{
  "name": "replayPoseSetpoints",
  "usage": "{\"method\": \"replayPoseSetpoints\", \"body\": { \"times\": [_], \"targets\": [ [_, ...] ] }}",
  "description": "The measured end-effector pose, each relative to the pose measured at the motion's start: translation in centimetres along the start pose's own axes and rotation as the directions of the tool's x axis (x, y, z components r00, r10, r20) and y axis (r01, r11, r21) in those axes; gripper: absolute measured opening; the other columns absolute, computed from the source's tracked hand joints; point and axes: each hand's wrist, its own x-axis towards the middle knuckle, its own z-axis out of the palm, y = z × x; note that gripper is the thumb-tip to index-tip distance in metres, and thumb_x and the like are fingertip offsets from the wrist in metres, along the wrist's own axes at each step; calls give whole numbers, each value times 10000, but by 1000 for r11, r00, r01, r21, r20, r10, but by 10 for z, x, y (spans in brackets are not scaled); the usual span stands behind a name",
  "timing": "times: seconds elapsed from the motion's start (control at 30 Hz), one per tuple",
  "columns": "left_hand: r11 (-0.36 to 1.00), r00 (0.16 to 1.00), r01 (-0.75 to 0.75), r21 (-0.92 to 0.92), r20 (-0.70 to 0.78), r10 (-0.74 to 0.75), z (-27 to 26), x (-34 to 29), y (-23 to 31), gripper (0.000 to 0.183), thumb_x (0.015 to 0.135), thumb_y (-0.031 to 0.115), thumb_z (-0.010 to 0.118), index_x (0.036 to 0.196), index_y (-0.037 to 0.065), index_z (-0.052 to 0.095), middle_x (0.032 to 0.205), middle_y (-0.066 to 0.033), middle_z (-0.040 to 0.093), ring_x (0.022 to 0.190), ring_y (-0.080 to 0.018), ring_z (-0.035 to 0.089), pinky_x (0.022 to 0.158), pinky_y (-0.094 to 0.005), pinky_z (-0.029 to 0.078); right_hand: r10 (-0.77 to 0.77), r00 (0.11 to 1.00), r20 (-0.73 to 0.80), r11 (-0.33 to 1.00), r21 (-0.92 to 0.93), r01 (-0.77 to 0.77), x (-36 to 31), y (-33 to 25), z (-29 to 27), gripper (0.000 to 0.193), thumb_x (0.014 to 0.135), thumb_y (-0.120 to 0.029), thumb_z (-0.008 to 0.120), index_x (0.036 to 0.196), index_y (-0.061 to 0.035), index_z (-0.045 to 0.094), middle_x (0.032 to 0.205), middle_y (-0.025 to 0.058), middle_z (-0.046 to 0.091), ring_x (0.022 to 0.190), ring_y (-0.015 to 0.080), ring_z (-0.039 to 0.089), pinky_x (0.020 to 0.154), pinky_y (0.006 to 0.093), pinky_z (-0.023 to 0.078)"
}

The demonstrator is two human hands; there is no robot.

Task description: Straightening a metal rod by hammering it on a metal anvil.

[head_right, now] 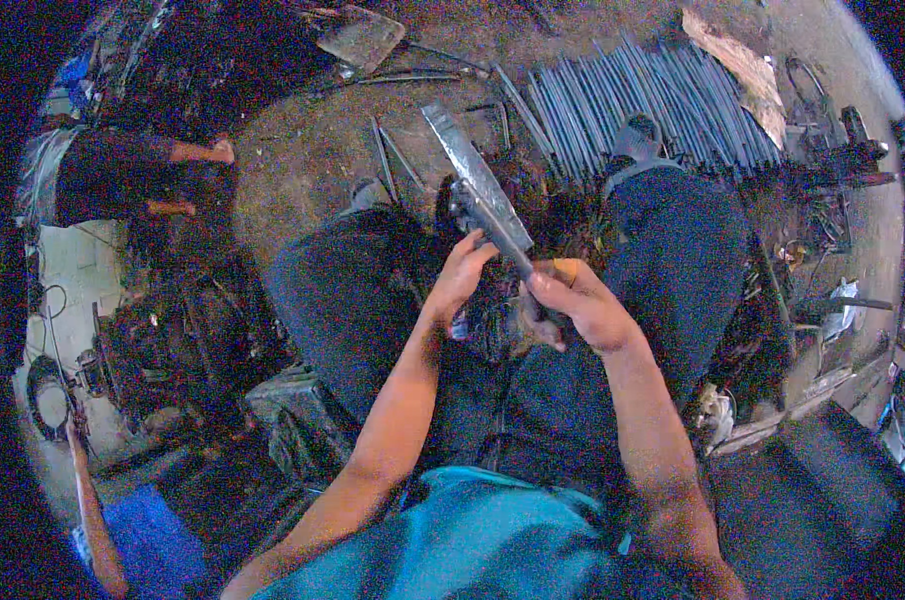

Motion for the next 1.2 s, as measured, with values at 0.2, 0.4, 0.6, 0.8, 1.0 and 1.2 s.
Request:
{"method": "replayPoseSetpoints", "body": {
  "times": [0.2,0.4,0.6,0.8,1.0,1.2],
  "targets": [
    [989,999,-42,143,31,38,-12,20,-38,641,817,399,619,1216,-95,524,1074,-223,644,981,-281,619,878,-329,442,-143,927,347,983,160,92,-9,-4,-6,470,847,-455,620,874,13,582,671,76,554,490,156,527,428,278,425],
    [934,986,-35,357,-142,91,-4,17,-35,741,791,446,631,1282,-88,483,1203,-267,591,1127,-333,579,946,-361,417,-170,935,312,941,332,60,-19,-10,-8,421,761,-342,632,884,59,586,647,146,563,495,237,547,437,343,441],
    [983,998,36,178,53,-46,-13,24,-43,810,793,455,632,1326,-116,420,1273,-282,540,1198,-332,532,1001,-352,385,-240,934,264,914,385,127,-28,-8,-7,390,696,-266,614,844,94,606,674,205,585,498,271,567,440,359,449],
    [975,999,37,220,-31,-31,-15,32,-62,821,786,464,621,1313,-133,423,1319,-313,483,1265,-356,469,1047,-360,341,-292,897,331,921,351,170,-26,-4,-12,399,682,-227,644,899,106,619,724,216,603,502,254,583,434,346,461],
    [968,999,54,244,-13,-53,-15,27,-54,816,792,466,614,1318,-128,422,1339,-316,460,1285,-366,443,1065,-363,320,-159,966,205,953,289,95,-33,-15,3,350,681,-191,686,796,126,594,652,210,579,441,238,531,384,315,422],
    [949,988,130,288,41,-148,-5,3,3,786,808,447,611,1311,-129,429,1320,-308,485,1268,-350,468,1051,-349,337,-166,984,67,976,154,154,-36,-5,-1,343,666,-139,726,876,102,602,740,225,600,454,235,537,380,320,436]
  ]
}}
